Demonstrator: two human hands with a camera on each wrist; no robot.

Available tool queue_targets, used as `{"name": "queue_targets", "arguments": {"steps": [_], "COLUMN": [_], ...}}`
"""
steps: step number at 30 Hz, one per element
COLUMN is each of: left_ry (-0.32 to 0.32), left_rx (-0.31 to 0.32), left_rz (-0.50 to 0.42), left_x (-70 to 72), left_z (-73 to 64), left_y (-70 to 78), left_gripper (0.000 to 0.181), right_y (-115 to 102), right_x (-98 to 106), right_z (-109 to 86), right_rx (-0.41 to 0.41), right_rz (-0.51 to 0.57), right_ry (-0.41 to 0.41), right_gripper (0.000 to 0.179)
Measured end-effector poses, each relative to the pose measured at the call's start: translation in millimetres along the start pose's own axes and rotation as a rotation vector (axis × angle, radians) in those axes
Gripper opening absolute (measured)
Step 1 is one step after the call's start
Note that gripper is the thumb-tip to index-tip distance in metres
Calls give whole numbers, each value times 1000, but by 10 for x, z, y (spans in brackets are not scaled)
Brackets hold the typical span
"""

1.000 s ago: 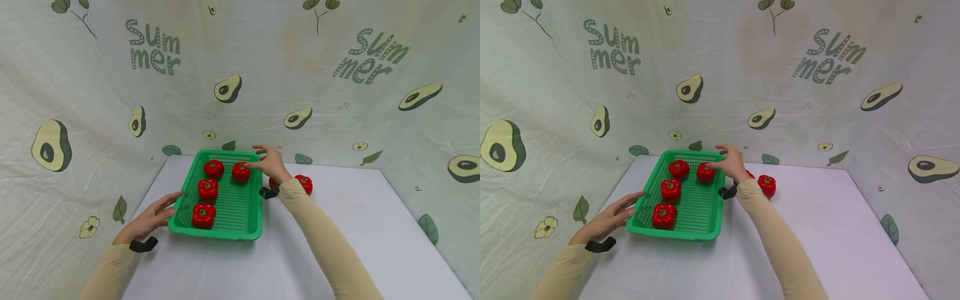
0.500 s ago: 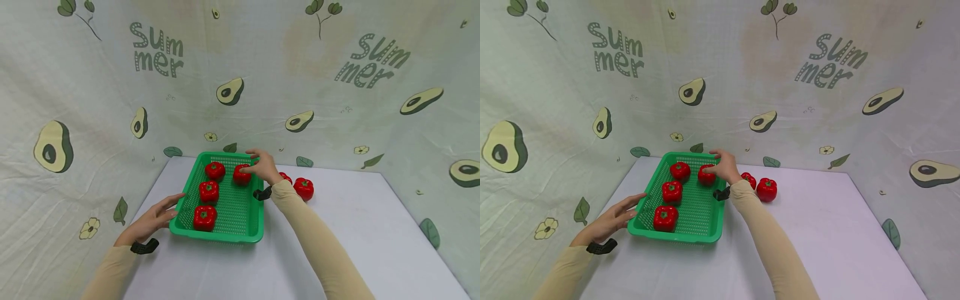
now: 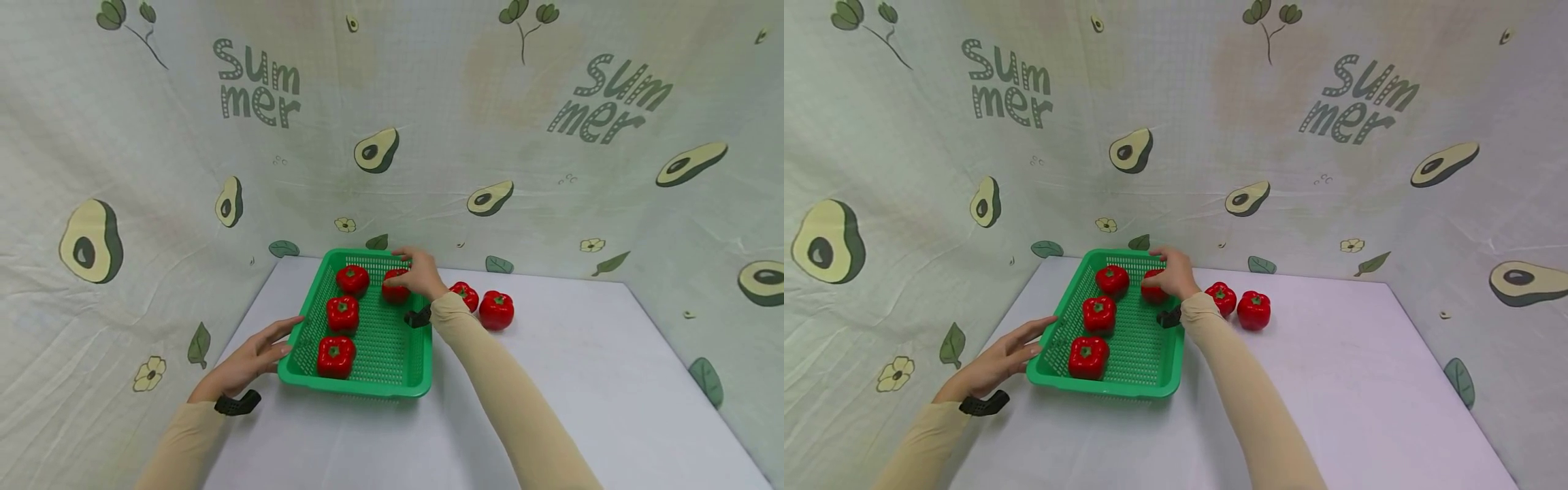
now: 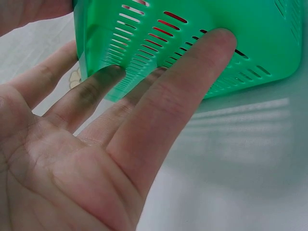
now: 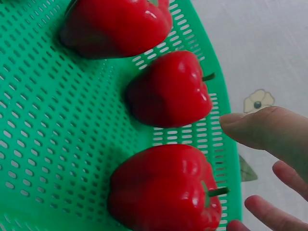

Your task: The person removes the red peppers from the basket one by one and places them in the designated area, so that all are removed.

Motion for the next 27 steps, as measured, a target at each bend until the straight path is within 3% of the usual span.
{"name": "queue_targets", "arguments": {"steps": [11, 21, 27], "left_ry": [11, 19, 2], "left_rx": [-6, 9, -12], "left_rz": [28, 17, -2], "left_x": [-3, -10, -12], "left_z": [-15, -17, -15], "left_y": [15, -4, 7], "left_gripper": [53, 52, 53], "right_y": [4, 79, 156], "right_x": [-195, -302, -334], "right_z": [16, 76, 104], "right_rx": [4, 21, -15], "right_rz": [-148, -231, -254], "right_ry": [-77, -73, -82], "right_gripper": [70, 69, 70]}}
Point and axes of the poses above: each hand's wrist, its own z-axis towards the middle knuckle, its own x-axis out of the back of the hand, y = z × x, the point moved 9 cm from there along z, towards the middle knuckle, and after that the axes turned 9 degrees about y, right-handed, at the moved point
